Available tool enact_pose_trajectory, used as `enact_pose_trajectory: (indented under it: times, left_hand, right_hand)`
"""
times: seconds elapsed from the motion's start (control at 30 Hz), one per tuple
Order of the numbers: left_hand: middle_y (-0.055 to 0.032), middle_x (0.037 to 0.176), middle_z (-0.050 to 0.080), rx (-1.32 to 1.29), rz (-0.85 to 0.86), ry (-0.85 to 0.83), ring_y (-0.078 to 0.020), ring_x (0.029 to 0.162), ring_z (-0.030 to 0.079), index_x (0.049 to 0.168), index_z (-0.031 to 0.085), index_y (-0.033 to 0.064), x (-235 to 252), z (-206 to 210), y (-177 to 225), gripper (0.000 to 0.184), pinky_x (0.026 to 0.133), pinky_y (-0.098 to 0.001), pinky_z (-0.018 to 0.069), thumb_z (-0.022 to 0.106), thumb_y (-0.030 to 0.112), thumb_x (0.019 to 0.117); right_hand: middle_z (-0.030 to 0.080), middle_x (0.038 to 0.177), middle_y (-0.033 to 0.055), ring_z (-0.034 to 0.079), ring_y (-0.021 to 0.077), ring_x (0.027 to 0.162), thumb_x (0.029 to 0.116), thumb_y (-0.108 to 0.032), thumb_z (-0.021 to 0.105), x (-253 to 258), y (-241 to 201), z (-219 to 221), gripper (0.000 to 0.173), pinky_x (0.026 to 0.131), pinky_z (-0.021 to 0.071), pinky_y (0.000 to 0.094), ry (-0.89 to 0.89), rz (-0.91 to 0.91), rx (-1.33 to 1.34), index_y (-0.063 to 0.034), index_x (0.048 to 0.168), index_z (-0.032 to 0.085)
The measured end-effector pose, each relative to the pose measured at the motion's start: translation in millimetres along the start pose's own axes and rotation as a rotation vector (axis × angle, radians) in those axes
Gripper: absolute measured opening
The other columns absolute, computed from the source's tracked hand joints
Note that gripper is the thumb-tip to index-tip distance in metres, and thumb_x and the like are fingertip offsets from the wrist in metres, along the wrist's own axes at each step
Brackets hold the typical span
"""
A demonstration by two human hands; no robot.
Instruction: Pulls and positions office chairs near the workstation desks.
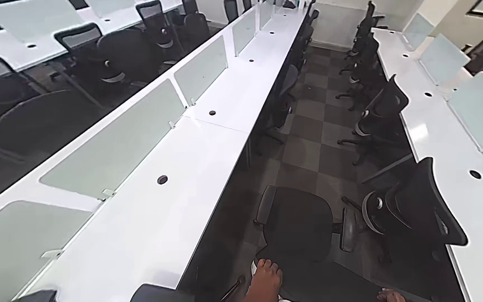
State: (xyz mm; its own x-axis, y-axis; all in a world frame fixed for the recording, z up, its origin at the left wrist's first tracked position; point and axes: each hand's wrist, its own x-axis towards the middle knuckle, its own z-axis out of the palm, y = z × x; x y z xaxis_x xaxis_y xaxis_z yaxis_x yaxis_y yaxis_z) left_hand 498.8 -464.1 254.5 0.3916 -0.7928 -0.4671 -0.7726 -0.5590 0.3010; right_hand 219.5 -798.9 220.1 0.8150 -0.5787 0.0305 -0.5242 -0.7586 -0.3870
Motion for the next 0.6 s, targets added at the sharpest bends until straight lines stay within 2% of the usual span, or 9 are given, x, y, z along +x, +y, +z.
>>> enact_pose_trajectory:
  times: [0.13, 0.3, 0.4, 0.47, 0.6]
  left_hand:
    - [-0.0118, 0.116, 0.071, -0.09, -0.109, 0.024, -0.0327, 0.117, 0.062, 0.111, 0.072, 0.0068, -5.3, 2.4, -1.8, 0.028, 0.103, -0.0542, 0.0443, 0.07, 0.017, 0.0854]
    - [-0.0097, 0.115, 0.072, -0.117, -0.271, 0.068, -0.031, 0.117, 0.062, 0.109, 0.073, 0.0081, -3.9, 0.6, -1.3, 0.029, 0.103, -0.0537, 0.044, 0.072, 0.021, 0.0832]
    - [-0.0086, 0.115, 0.072, -0.131, -0.372, 0.092, -0.0299, 0.116, 0.063, 0.11, 0.073, 0.0091, -1.5, -3.2, -0.6, 0.03, 0.102, -0.0523, 0.0449, 0.072, 0.019, 0.0823]
    - [-0.0104, 0.119, 0.071, -0.185, -0.438, 0.094, -0.0319, 0.12, 0.061, 0.114, 0.072, 0.0077, 1.2, -8.4, 1.0, 0.034, 0.104, -0.0548, 0.0427, 0.073, 0.02, 0.0828]
    - [-0.0088, 0.119, 0.071, -0.203, -0.619, 0.144, -0.0314, 0.121, 0.061, 0.113, 0.073, 0.0103, 13.8, -7.7, 8.8, 0.04, 0.103, -0.0539, 0.0439, 0.076, 0.029, 0.0787]
  right_hand:
    - [0.063, 0.114, 0.0358, 0.057, 0.0525, 0.118, 0.0766, -0.012, 0.07, 59.0, -0.2, 5.0, 0.032, 0.109, 0.0411, 0.057, -0.041, -0.119, 0.052, 0.0119, 0.098, 0.067]
    - [0.066, 0.112, 0.0318, 0.059, 0.0494, 0.117, 0.0776, -0.012, 0.066, 135.4, -1.5, 23.5, 0.028, 0.108, 0.043, 0.0563, -0.022, -0.3, 0.086, 0.0099, 0.094, 0.068]
    - [0.068, 0.107, 0.0267, 0.061, 0.0453, 0.114, 0.076, -0.022, 0.066, 182.6, -5.5, 38.8, 0.032, 0.106, 0.045, 0.0528, 0.002, -0.427, 0.119, 0.0054, 0.092, 0.068]
    - [0.067, 0.108, 0.0273, 0.061, 0.0464, 0.115, 0.0769, -0.023, 0.068, 215.0, -18.4, 42.9, 0.033, 0.106, 0.0446, 0.0542, -0.015, -0.496, 0.189, 0.0061, 0.092, 0.068]
    - [0.068, 0.107, 0.0241, 0.062, 0.0426, 0.112, 0.0755, -0.032, 0.069, 287.4, -36.4, 63.5, 0.038, 0.103, 0.047, 0.0529, -0.032, -0.66, 0.251, 0.0021, 0.091, 0.069]
